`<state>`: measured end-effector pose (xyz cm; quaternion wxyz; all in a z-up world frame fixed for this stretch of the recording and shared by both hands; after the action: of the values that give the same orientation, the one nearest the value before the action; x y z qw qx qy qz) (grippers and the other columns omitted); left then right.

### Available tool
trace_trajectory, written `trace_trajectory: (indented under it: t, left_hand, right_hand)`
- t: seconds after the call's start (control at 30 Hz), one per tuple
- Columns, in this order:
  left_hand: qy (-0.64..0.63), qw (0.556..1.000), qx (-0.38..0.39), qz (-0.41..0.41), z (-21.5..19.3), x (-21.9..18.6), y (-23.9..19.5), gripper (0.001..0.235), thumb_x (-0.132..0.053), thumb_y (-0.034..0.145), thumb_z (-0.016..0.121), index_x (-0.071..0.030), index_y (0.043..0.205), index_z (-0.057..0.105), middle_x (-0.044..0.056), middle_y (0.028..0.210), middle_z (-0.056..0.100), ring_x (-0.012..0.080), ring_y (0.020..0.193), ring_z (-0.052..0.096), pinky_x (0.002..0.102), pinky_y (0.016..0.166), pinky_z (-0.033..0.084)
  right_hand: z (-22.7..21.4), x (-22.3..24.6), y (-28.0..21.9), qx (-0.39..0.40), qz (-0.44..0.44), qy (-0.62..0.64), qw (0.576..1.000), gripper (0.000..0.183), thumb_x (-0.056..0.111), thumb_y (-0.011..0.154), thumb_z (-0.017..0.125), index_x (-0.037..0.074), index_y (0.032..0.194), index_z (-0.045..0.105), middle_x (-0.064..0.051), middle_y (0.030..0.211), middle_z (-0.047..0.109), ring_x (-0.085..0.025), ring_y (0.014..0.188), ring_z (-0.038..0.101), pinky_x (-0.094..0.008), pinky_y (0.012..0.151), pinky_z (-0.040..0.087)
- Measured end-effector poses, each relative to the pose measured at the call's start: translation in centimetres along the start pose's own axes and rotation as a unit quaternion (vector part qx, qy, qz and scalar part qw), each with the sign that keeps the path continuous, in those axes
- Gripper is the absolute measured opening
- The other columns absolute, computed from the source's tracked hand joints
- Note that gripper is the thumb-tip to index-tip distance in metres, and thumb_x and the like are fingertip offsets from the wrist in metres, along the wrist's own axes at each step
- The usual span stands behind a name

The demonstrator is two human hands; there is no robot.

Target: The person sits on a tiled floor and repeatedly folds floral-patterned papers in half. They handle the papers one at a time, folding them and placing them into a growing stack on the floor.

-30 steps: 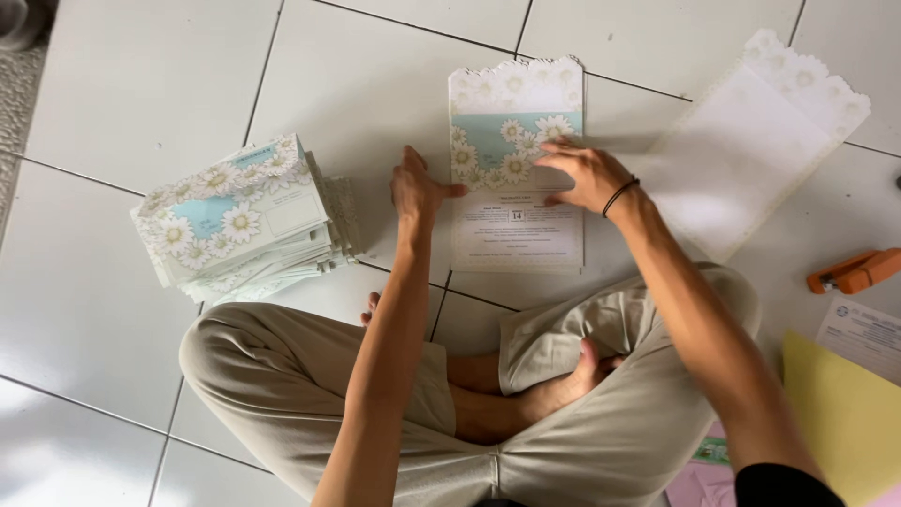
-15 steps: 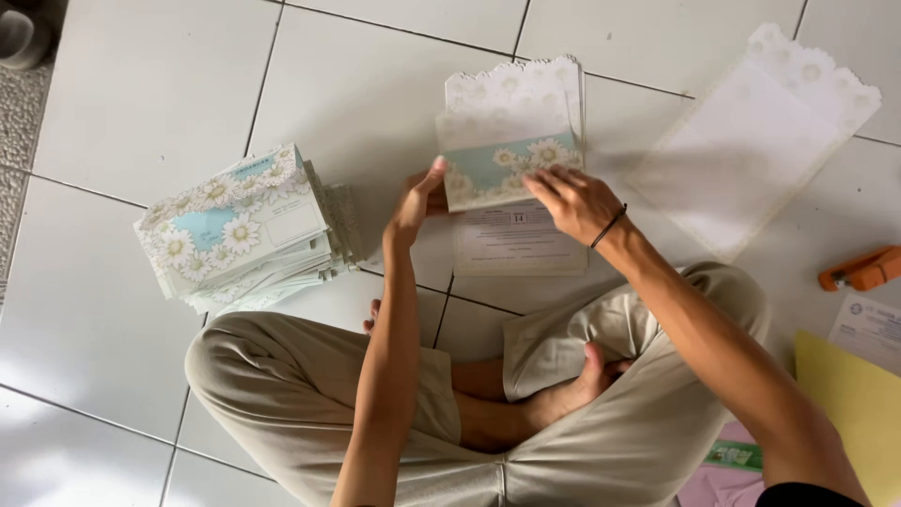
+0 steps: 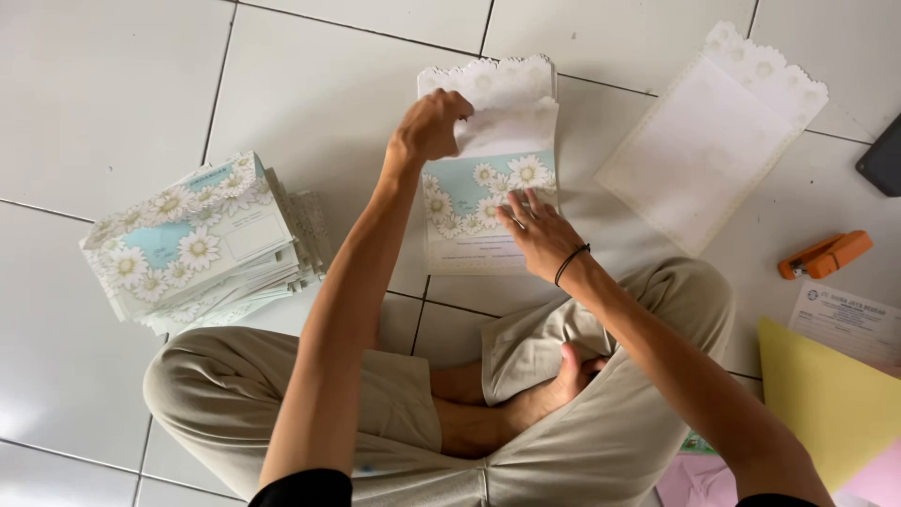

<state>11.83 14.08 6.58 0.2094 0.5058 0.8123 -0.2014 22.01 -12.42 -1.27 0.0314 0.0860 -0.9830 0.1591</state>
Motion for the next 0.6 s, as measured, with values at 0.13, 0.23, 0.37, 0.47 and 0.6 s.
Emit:
trace_trajectory:
  t: [0.13,0.23,0.37,0.47,0.6]
  left_hand:
    - [0.076,0.997,0.011,-0.015,3.1,-0.9,-1.8,0.061,0.014,0.06,0.079,-0.005,0.117,0.075,0.022,0.096,0.075,0.0427,0.091,0.074,0.051,0.079,0.061]
    - [0.103,0.994,-0.042,-0.006,4.8,-1.5,-3.8,0.062,-0.002,0.069,0.082,-0.017,0.129,0.071,0.017,0.093,0.073,0.0388,0.08,0.075,0.051,0.071,0.061]
    - [0.107,0.994,-0.018,-0.002,6.2,-3.1,-7.0,0.072,-0.001,0.083,0.066,-0.02,0.15,0.051,0.013,0.128,0.067,0.0279,0.103,0.066,0.042,0.095,0.052]
    - [0.133,0.989,-0.067,0.022,8.0,-4.1,-8.9,0.081,-0.006,0.076,0.062,-0.012,0.155,0.044,0.014,0.151,0.053,0.0361,0.136,0.053,0.053,0.116,0.04]
    - [0.135,0.983,-0.124,-0.01,9.9,-4.8,-8.9,0.095,-0.007,0.062,0.063,-0.01,0.155,0.044,0.012,0.156,0.05,0.0338,0.145,0.046,0.051,0.125,0.025]
  right_hand:
    - [-0.7,0.4,-0.5,-0.071,-0.007,0.029,0.997,0.077,0.004,0.079,0.068,0.005,0.153,0.044,-0.029,0.156,0.042,-0.054,0.141,0.041,-0.059,0.104,0.044]
    - [-1.2,0.7,-0.5,-0.038,-0.002,0.018,0.999,0.08,0.006,0.079,0.069,0.003,0.154,0.042,-0.03,0.157,0.041,-0.055,0.143,0.038,-0.061,0.104,0.044]
    - [-1.3,1.4,-0.3,-0.042,0.007,-0.005,0.999,0.079,0.009,0.08,0.071,0.001,0.154,0.044,-0.031,0.156,0.042,-0.055,0.142,0.039,-0.06,0.104,0.045]
    - [-1.3,1.5,0.0,-0.037,0.009,0.012,0.999,0.08,0.012,0.081,0.074,0.0,0.154,0.043,-0.032,0.154,0.041,-0.056,0.142,0.038,-0.061,0.106,0.044]
    - [-1.1,0.3,1.7,-0.26,-0.005,0.089,0.961,0.033,0.014,0.084,0.068,0.018,0.115,0.075,-0.005,0.111,0.076,-0.026,0.106,0.073,-0.044,0.099,0.053]
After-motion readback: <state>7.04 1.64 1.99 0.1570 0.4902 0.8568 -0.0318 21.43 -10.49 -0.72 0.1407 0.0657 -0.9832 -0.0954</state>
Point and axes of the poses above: each hand's wrist, its own y-axis towards the middle knuckle, its own z-axis out of the palm, x = y × z, the point moved 1 cm from there along y, towards the middle knuckle
